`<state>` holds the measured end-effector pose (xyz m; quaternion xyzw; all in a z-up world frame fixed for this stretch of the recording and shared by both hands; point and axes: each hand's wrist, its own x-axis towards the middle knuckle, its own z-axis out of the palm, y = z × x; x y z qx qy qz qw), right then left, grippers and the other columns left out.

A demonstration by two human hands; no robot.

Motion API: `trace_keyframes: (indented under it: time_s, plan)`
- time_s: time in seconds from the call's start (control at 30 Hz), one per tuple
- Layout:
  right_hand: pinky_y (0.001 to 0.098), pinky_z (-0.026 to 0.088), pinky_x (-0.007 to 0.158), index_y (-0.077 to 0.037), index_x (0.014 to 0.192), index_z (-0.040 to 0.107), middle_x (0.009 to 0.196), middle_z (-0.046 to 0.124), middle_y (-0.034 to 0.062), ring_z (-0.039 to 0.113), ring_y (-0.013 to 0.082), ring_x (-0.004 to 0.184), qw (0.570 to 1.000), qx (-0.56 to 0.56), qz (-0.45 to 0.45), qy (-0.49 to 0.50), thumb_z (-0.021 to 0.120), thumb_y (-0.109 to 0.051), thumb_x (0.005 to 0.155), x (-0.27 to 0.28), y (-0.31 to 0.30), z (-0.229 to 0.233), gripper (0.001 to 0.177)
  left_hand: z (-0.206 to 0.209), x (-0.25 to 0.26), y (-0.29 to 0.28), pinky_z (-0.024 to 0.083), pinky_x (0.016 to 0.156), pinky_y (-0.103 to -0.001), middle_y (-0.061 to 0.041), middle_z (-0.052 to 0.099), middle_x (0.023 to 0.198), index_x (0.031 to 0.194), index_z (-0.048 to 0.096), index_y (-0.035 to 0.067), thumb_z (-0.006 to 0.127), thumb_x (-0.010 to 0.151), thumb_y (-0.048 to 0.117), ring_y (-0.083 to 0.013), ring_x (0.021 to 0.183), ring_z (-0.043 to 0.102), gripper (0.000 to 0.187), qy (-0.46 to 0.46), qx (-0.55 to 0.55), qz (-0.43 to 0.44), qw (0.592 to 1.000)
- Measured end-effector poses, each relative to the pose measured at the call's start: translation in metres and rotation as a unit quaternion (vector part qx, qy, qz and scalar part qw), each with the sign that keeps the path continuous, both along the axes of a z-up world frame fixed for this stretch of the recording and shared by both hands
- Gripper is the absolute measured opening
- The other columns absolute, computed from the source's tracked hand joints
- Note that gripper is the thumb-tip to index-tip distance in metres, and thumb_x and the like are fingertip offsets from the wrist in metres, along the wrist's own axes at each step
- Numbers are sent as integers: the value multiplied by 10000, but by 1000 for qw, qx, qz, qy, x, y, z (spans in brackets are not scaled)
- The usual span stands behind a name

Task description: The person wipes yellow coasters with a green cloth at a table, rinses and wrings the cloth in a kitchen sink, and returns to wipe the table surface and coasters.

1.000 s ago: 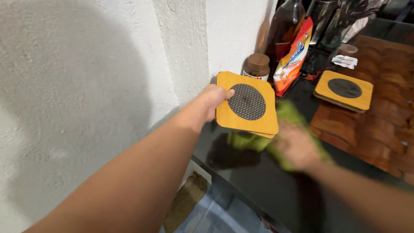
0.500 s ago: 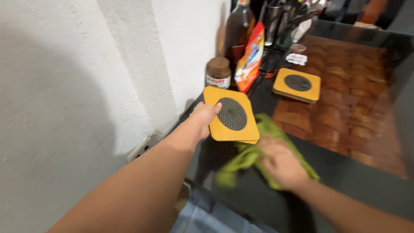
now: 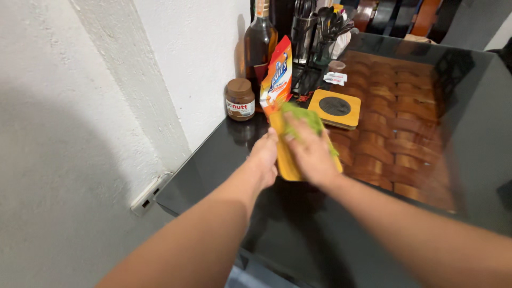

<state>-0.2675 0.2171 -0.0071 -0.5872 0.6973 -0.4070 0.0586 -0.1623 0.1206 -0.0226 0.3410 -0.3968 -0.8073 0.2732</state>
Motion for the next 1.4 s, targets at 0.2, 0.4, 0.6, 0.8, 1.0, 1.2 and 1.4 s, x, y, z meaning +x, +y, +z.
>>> trace_keyframes:
  time_s: [0.2,0.4,0.6,0.8,1.0,1.2,1.4]
  plan:
    - [507,259,1229,-305,1476,555,1516,585,49,510,264,1428,986,38,14,-163,455,-398,986,-19,2,-31,509,-6,-14,30,583,813,-497,-117,658,1305,1357,554,132,377,1068,407,-289,1078,679,437,-119,-32,-13,992]
    - [558,165,1209,-368,1472,498,1514,549,62,443,269,1439,991,114,-70,-23,496,-500,948,-46,19,-71,540,-26,-10,25,628,819,-484,-96,697,1220,1283,607,84,505,1032,273,-263,1033,721,331,-170,-44,-1,984]
    - [518,299,1103,-269,1459,546,1432,561,163,491,344,1340,965,188,-167,-69,494,-473,988,-126,41,-81,515,-19,9,-16,597,843,-425,-118,712,1180,1247,633,70,515,1034,246,-239,986,715,300,-189,-133,111,966]
    - [377,530,832,-24,1191,716,1006,734,119,672,213,879,935,-5,-139,-325,509,-443,1007,-87,28,1,502,-11,-11,-16,592,908,-433,-97,682,1224,1296,585,108,416,1077,267,-246,1065,677,319,2,-23,87,996]
    - [604,48,1201,-316,1512,472,1619,393,35,226,243,1535,999,31,-4,30,371,-427,1032,-32,6,9,503,9,-41,12,586,943,-469,-74,661,1232,1308,559,179,330,1081,298,-246,1090,678,344,102,54,28,993]
    - [560,221,1269,-340,1471,535,1609,460,-19,392,261,1486,987,96,-112,59,355,-490,1061,-52,-8,13,472,8,-52,14,563,980,-456,-77,648,1244,1326,528,139,320,1106,327,-246,1112,658,356,133,78,32,988]
    - [754,126,1102,-305,1431,537,1579,461,-1,382,369,1456,988,12,-85,129,448,-489,968,-30,-2,19,506,12,-50,12,566,996,-451,-94,644,1264,1306,546,109,341,1110,238,-249,1120,661,312,145,57,43,987]
